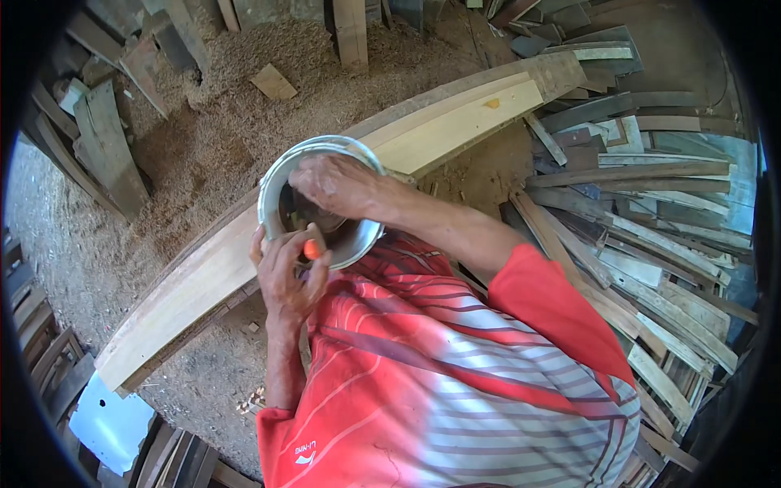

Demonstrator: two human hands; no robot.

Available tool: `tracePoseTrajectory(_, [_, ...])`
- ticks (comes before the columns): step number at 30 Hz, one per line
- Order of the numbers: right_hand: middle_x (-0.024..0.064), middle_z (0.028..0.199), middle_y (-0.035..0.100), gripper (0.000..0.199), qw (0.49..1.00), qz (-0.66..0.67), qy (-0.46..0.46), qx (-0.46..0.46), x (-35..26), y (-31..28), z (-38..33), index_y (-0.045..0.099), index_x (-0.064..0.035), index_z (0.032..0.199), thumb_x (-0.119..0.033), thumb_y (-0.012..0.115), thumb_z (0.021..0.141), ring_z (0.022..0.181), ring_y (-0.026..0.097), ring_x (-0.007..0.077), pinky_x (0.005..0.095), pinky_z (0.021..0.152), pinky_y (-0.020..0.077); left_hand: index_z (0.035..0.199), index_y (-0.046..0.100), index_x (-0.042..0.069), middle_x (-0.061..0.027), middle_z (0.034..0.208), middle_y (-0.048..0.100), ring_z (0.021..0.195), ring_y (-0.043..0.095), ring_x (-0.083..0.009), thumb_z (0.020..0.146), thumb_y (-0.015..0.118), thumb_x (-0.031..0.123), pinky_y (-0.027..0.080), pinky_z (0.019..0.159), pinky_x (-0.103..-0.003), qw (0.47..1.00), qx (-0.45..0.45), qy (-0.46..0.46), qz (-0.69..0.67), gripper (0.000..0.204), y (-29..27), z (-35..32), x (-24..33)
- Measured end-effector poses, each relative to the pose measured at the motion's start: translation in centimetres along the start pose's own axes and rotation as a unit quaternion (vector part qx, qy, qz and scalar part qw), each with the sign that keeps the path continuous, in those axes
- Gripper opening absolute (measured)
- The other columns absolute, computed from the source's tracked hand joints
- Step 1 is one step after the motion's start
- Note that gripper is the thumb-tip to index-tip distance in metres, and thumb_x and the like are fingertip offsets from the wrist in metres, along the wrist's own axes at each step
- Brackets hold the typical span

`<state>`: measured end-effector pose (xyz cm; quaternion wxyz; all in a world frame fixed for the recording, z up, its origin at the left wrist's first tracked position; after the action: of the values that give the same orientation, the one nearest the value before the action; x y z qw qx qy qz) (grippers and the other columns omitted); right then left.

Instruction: The person applies a finishing substance to a wooden board using a scraper and a brush, then uses a small bottle to apply glue into a specific area of the wood.

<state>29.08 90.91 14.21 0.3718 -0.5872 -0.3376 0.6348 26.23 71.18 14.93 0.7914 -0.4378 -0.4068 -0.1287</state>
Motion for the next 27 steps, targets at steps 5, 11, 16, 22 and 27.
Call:
tracePoseTrajectory(5, [0.0147,0.093,0.07,0.018,0.965,0.227,0.094,0.091,1.5,-7.4,-6.6,0.07,-0.0016,0.1,-0.018,0.069,0.092,0.087,0.069,0.0295,0.0396,0.077,0.0542,0.116,0.058,0.001,-0.017,0.133,0.059,0.131,0.051,-0.033,0.076,0.064,-0.001,0.041,0.11,-0.049,0.988,0.11,-0.041,0.105,0.04,0.8,0.0,1.4])
tracePoseTrajectory(11, [0.0046,0.09,0.073,0.02,0.895,0.21,0.385,0.084,18.5,-9.3,-20.4,0.072,-0.0031,0.105,-0.019,0.067,0.094,0.079,0.068,0.0129,0.0284,0.072,0.0544,0.147,0.047,0.007,-0.0105,0.126,0.057,0.115,0.056,-0.0193,0.09,0.057,-0.004,0.05,0.09,-0.031,0.932,0.192,-0.295,-0.081,0.059,3.8,-1.4,1.1])
tracePoseTrajectory(16, [0.0095,0.077,0.072,0.017,0.867,0.155,0.46,0.116,29.8,-9.9,-28.3,0.072,-0.0064,0.094,-0.021,0.065,0.09,0.073,0.069,0.0175,0.0338,0.069,0.0536,0.142,0.049,0.004,-0.0098,0.113,0.058,0.102,0.056,-0.019,0.091,0.052,-0.001,0.046,0.094,-0.036,0.925,0.252,-0.283,0.031,0.052,5.7,-0.1,1.9])
tracePoseTrajectory(22, [0.0182,0.083,0.071,0.015,0.895,0.048,0.438,0.07,33.1,-9.1,-29.0,0.071,-0.005,0.096,-0.017,0.064,0.088,0.078,0.07,0.0342,0.0419,0.072,0.0534,0.142,0.048,0.003,-0.0095,0.113,0.059,0.098,0.057,-0.0162,0.092,0.053,-0.001,0.047,0.089,-0.032,0.926,0.268,-0.266,0.017,0.05,6.1,-0.1,2.1])
tracePoseTrajectory(27, [0.0228,0.09,0.069,0.015,0.905,0.005,0.424,0.039,32.9,-8.5,-29.1,0.066,-0.0028,0.095,-0.016,0.061,0.09,0.086,0.068,0.041,0.0474,0.074,0.0519,0.144,0.047,0.003,-0.0098,0.114,0.059,0.099,0.056,-0.017,0.093,0.055,0.002,0.046,0.09,-0.032,0.924,0.288,-0.244,-0.063,0.051,6.4,-0.1,2.0])
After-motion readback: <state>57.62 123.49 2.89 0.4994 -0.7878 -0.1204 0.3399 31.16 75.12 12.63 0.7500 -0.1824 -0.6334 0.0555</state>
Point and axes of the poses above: each hand's wrist, its own z-axis towards the middle knuckle, its own y-axis out of the palm, x = y × z, the point moved 2 cm from there along z, towards the middle knuckle
